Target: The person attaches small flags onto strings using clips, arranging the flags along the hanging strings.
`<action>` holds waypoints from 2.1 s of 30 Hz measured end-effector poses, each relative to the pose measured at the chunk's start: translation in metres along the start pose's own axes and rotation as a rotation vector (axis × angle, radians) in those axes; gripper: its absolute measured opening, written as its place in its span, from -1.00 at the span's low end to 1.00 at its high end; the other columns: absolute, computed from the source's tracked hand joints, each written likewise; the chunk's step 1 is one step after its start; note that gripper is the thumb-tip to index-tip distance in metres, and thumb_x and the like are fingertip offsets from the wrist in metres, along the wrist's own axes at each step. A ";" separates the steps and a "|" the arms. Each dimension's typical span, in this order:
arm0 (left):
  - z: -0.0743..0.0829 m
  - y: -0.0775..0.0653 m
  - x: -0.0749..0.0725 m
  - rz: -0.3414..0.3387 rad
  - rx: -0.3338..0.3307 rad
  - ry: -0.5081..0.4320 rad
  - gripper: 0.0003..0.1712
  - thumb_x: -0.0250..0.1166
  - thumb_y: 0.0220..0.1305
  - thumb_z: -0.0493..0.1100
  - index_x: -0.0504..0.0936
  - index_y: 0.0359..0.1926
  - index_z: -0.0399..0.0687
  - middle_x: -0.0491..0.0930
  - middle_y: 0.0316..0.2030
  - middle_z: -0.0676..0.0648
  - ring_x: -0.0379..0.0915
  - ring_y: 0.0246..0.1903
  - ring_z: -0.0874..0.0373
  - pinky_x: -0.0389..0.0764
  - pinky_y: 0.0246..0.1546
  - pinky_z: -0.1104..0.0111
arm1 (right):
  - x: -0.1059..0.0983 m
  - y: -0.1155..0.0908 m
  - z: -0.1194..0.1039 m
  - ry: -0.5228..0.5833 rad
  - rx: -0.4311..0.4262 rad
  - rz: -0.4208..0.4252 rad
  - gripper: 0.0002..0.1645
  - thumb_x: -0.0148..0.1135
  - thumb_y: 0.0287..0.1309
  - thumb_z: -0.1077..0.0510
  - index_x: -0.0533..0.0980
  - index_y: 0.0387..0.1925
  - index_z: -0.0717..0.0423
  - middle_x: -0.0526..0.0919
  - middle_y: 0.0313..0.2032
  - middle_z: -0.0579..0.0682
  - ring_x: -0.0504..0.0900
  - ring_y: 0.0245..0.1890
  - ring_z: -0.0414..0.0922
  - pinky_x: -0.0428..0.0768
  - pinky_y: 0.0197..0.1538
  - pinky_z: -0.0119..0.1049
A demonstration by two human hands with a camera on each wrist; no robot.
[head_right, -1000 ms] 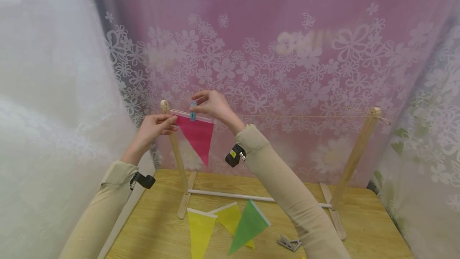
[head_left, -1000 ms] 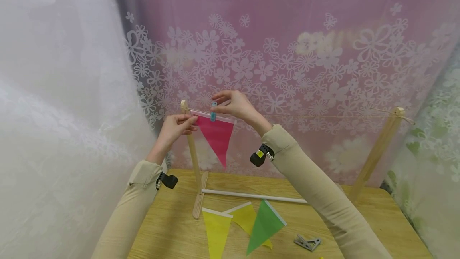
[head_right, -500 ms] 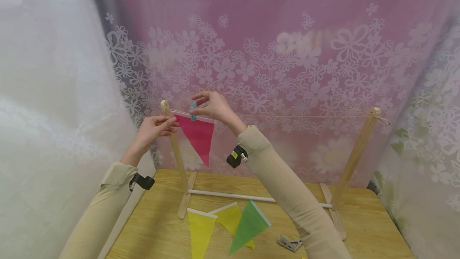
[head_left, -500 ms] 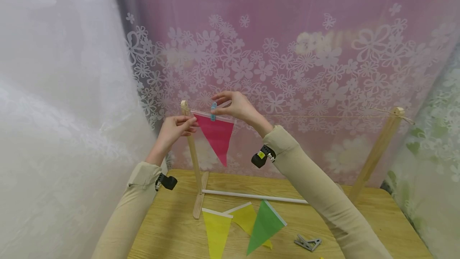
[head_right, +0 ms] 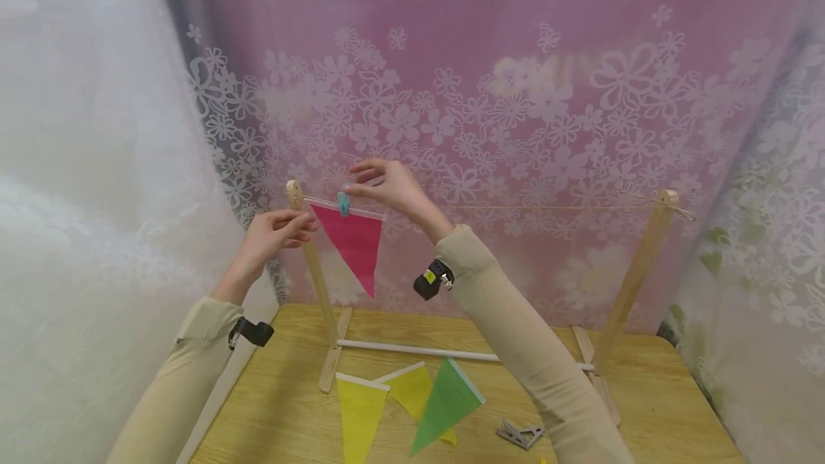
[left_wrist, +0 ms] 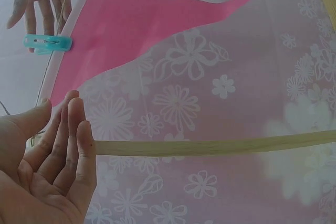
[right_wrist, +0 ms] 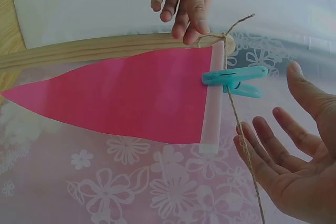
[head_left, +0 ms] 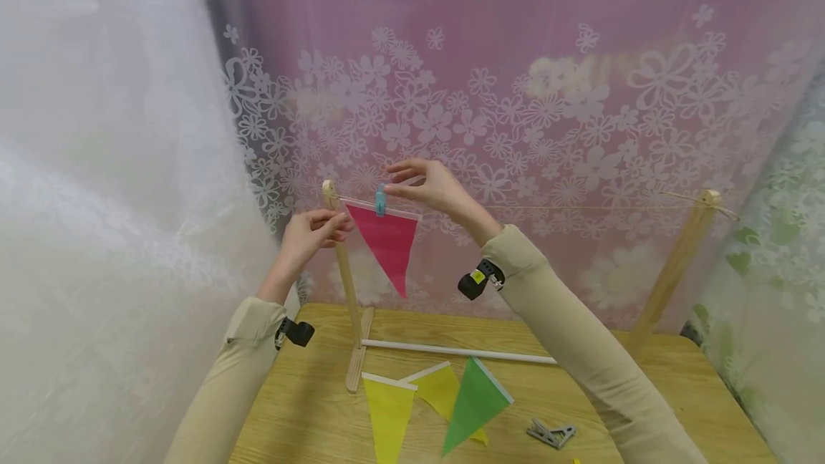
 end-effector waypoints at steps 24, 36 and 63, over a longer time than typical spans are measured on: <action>-0.024 -0.039 0.039 0.041 0.166 -0.004 -0.61 0.15 0.55 -0.03 0.74 -0.12 -0.26 0.75 -0.33 -0.22 0.68 -0.40 -0.12 0.75 -0.35 0.31 | -0.071 -0.097 0.017 0.161 -0.288 0.479 -0.76 0.28 0.39 0.17 0.64 -0.12 0.32 0.70 -0.28 0.11 0.70 -0.37 -0.16 0.73 -0.18 -0.38; -0.096 -0.067 0.098 0.025 0.095 -0.051 -0.67 0.19 0.52 -0.02 0.77 -0.20 -0.13 0.74 -0.35 -0.24 0.66 -0.50 0.12 0.72 -0.44 0.33 | -0.052 -0.175 0.054 0.073 -0.231 0.542 -0.88 0.23 0.31 0.44 0.61 -0.15 0.45 0.68 -0.30 0.33 0.69 -0.40 -0.05 0.71 -0.24 -0.42; -0.205 -0.109 0.148 -0.066 0.138 0.451 -0.96 0.42 0.28 -0.28 0.75 -0.26 -0.06 0.73 -0.37 0.03 0.65 -0.38 0.14 0.69 -0.36 0.28 | -0.016 -0.278 0.238 0.003 0.130 0.538 -0.81 0.28 0.39 0.19 0.66 -0.09 0.22 0.72 -0.23 0.21 0.69 -0.36 -0.28 0.74 -0.27 -0.30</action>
Point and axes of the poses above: each hand's wrist, its own y-axis towards the middle knuckle, its own x-axis out of the palm, z = x × y, the point moved 8 cm from there along y, towards the middle knuckle
